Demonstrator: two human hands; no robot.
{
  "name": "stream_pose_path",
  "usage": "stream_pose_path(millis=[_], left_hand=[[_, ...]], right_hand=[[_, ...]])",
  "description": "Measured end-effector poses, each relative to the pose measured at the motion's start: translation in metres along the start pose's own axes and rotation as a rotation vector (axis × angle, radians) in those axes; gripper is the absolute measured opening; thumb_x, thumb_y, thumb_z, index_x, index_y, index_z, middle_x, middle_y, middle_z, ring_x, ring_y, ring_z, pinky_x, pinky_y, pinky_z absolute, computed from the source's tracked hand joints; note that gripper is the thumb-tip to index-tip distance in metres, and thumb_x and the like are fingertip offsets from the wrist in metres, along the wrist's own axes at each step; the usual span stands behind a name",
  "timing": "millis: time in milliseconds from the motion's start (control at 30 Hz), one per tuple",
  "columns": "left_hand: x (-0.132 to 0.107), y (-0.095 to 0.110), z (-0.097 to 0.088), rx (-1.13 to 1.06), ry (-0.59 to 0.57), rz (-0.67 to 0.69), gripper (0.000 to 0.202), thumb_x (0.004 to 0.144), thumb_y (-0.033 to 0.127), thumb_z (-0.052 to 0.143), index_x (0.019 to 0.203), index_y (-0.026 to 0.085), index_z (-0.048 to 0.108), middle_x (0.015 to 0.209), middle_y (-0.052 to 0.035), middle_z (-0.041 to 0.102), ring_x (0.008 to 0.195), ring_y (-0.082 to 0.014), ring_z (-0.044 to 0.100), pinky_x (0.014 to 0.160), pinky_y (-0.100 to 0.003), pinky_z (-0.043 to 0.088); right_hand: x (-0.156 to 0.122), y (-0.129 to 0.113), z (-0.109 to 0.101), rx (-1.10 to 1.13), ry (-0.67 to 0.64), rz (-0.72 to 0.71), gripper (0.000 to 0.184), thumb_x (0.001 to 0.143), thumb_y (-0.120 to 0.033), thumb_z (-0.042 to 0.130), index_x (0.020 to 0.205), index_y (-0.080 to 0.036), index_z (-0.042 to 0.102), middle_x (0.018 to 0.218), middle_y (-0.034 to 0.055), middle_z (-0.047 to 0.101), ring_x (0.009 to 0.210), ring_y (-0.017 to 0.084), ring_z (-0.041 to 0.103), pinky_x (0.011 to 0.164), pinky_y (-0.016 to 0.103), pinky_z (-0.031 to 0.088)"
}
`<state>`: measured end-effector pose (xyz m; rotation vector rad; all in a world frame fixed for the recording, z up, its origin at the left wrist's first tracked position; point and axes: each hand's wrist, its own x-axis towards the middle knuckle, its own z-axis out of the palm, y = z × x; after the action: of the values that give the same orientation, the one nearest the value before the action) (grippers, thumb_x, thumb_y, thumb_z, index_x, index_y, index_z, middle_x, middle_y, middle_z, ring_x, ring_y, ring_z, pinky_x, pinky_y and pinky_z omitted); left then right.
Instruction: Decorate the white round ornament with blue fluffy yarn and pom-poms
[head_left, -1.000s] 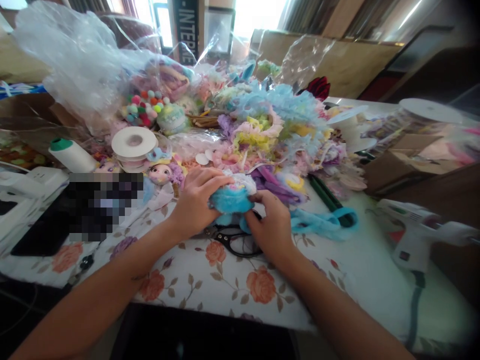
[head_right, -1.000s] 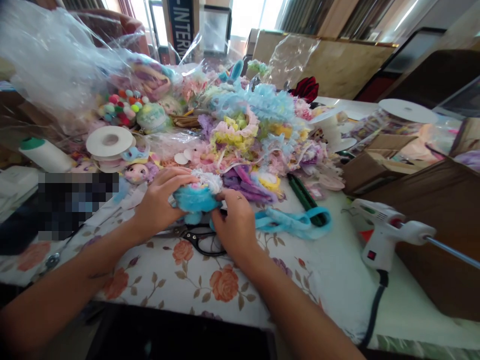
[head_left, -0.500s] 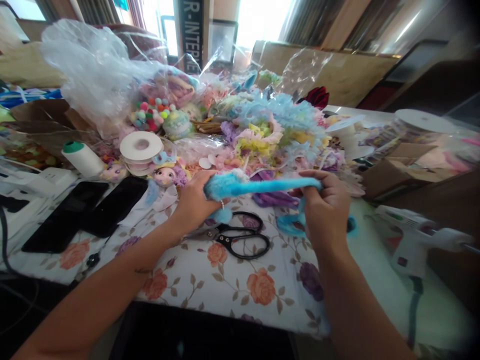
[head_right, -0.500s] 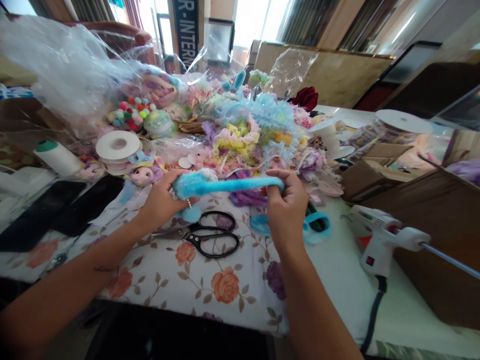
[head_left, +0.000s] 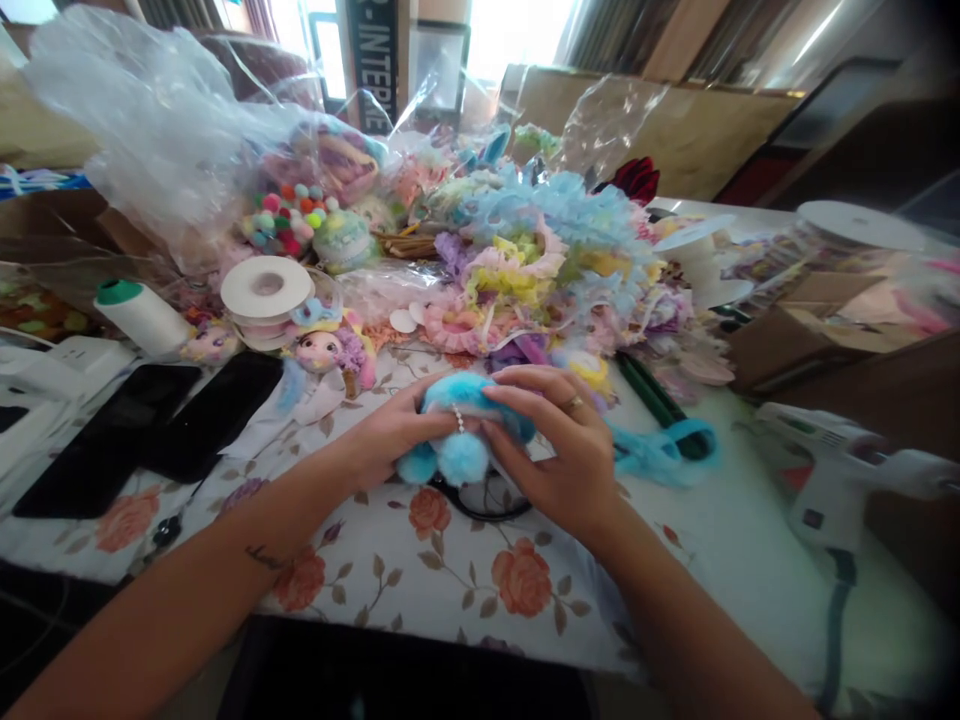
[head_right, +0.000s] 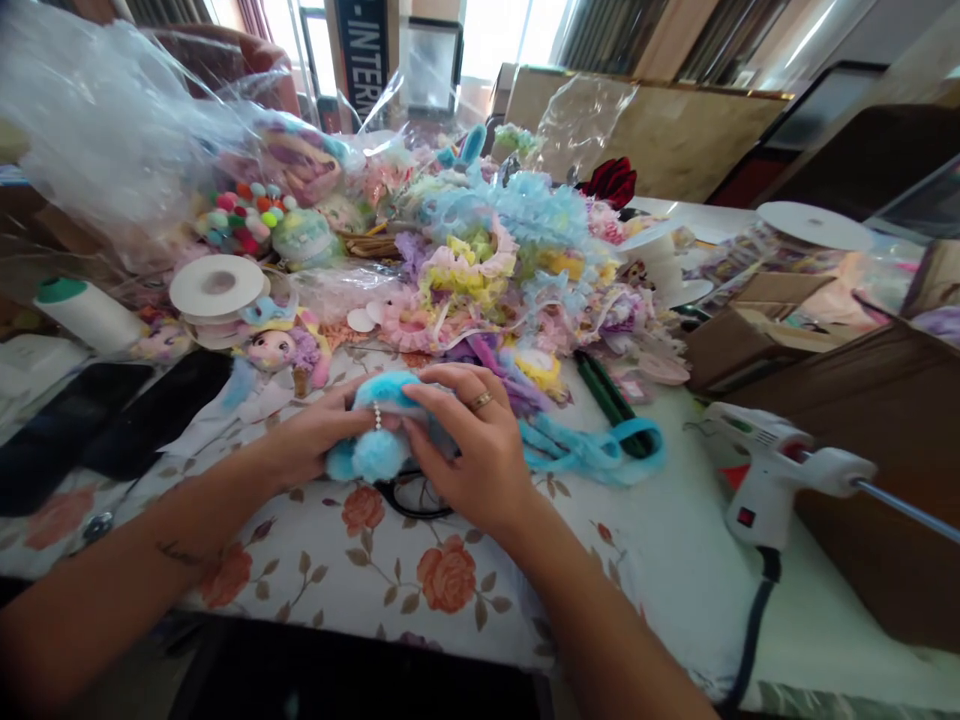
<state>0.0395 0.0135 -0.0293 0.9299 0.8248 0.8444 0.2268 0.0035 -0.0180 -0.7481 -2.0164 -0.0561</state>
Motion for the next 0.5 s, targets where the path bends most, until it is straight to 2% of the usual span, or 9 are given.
stream_pose_path(millis=[100,233,400,500], left_hand=[[-0.0032,0.0014,-0.0003,0.067,-0.043,-0.039,0.045,0.073,0.029,0.077,0.115,0.023,0.062,0.093,-0.0015,0.066,0.08,-0.0165,0.061,0.067,-0.025,0.05],[-0.0062,0.0062,0.0007,0.173,-0.077,-0.054,0.043,0.074,0.026,0.074,0.114,0.022,0.06,0.088,0.0001,0.061,0.078,-0.0152,0.058,0.067,-0.025,0.047],[-0.0081,0.009,0.002,0.323,-0.024,0.016,0.053,0.071,0.023,0.072,0.122,0.023,0.057,0.093,-0.0011,0.06,0.084,-0.0175,0.056,0.071,-0.026,0.044],[-0.0074,0.0076,0.0002,0.357,-0.015,0.03,0.055,0.073,0.027,0.071,0.125,0.024,0.056,0.098,-0.0024,0.061,0.087,-0.0188,0.056,0.07,-0.027,0.044]], right_hand=[[-0.0008,0.0011,-0.0009,-0.026,0.009,-0.036,0.029,0.081,-0.009,0.068,0.108,-0.019,0.064,0.101,0.0121,0.067,0.094,0.026,0.063,0.083,0.044,0.053],[-0.0016,0.0016,-0.0026,-0.078,0.01,-0.064,0.022,0.083,-0.013,0.069,0.103,-0.021,0.065,0.091,0.0076,0.066,0.082,0.022,0.061,0.075,0.041,0.053],[-0.003,0.0016,-0.0005,-0.202,0.013,-0.171,0.02,0.084,-0.015,0.07,0.102,-0.02,0.065,0.086,0.0071,0.067,0.078,0.022,0.058,0.071,0.039,0.051],[-0.0033,0.0022,0.0001,-0.183,0.014,-0.167,0.017,0.085,-0.012,0.068,0.101,-0.019,0.066,0.085,0.0068,0.067,0.077,0.021,0.057,0.07,0.038,0.05]])
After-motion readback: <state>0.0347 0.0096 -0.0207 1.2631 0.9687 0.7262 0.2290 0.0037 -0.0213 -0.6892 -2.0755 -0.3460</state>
